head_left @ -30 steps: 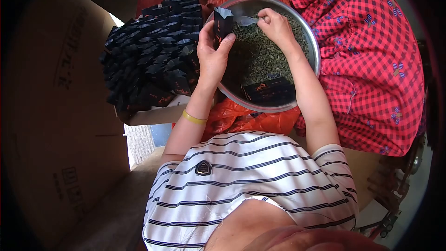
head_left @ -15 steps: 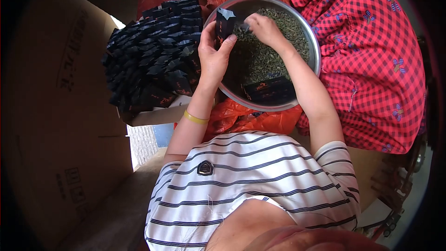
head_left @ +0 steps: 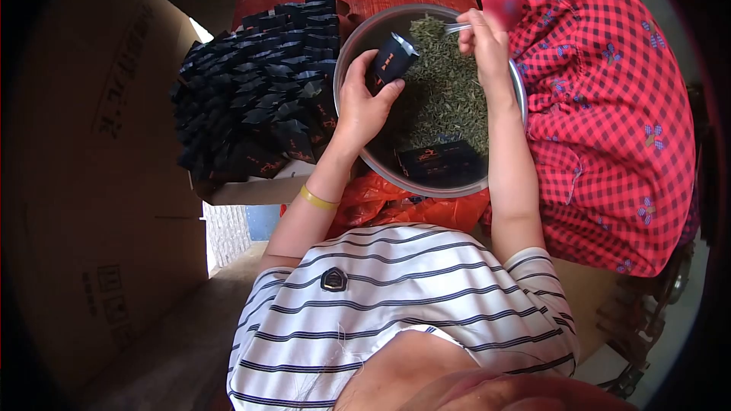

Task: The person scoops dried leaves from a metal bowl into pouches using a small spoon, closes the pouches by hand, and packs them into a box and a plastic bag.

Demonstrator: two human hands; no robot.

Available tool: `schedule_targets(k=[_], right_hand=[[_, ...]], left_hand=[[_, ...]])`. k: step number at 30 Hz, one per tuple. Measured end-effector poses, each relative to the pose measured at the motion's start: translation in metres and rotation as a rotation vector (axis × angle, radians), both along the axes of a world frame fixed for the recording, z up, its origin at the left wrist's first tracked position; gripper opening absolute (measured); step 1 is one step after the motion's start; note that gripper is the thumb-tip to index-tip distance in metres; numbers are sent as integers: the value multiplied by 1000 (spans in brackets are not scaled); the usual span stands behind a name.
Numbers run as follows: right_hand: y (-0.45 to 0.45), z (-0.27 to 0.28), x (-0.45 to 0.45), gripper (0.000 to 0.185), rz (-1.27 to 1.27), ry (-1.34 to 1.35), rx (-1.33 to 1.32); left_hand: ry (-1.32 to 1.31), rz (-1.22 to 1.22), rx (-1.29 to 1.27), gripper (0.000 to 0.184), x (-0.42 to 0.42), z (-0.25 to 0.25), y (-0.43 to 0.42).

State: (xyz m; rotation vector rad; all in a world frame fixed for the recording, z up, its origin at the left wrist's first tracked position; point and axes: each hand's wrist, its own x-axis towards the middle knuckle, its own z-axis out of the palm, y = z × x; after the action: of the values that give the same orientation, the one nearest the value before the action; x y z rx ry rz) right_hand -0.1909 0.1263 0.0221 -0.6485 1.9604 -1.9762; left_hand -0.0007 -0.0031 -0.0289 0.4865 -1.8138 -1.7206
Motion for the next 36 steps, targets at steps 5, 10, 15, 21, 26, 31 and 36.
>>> schedule_targets(k=[5,10,15,21,26,31,36], right_hand=[[5,17,13,31,60,14,47],[3,19,28,31,150,337,205],[-4,20,46,23,200,835,169],[-6,34,61,12,166,1191,116],[2,26,49,13,-67,943,31],[-3,-8,15,21,-91,831,575],[-12,-37,16,28,35,822,866]], left_hand=[[-134,4,-134,58,2,1,1],[-180,-13,-186,58,2,4,3],[-188,-15,-235,58,3,10,2],[-144,-43,-144,57,3,13,4],[-123,-13,-141,57,1,4,3],[-97,-24,-91,58,1,4,3],[-45,11,-99,56,1,2,3]])
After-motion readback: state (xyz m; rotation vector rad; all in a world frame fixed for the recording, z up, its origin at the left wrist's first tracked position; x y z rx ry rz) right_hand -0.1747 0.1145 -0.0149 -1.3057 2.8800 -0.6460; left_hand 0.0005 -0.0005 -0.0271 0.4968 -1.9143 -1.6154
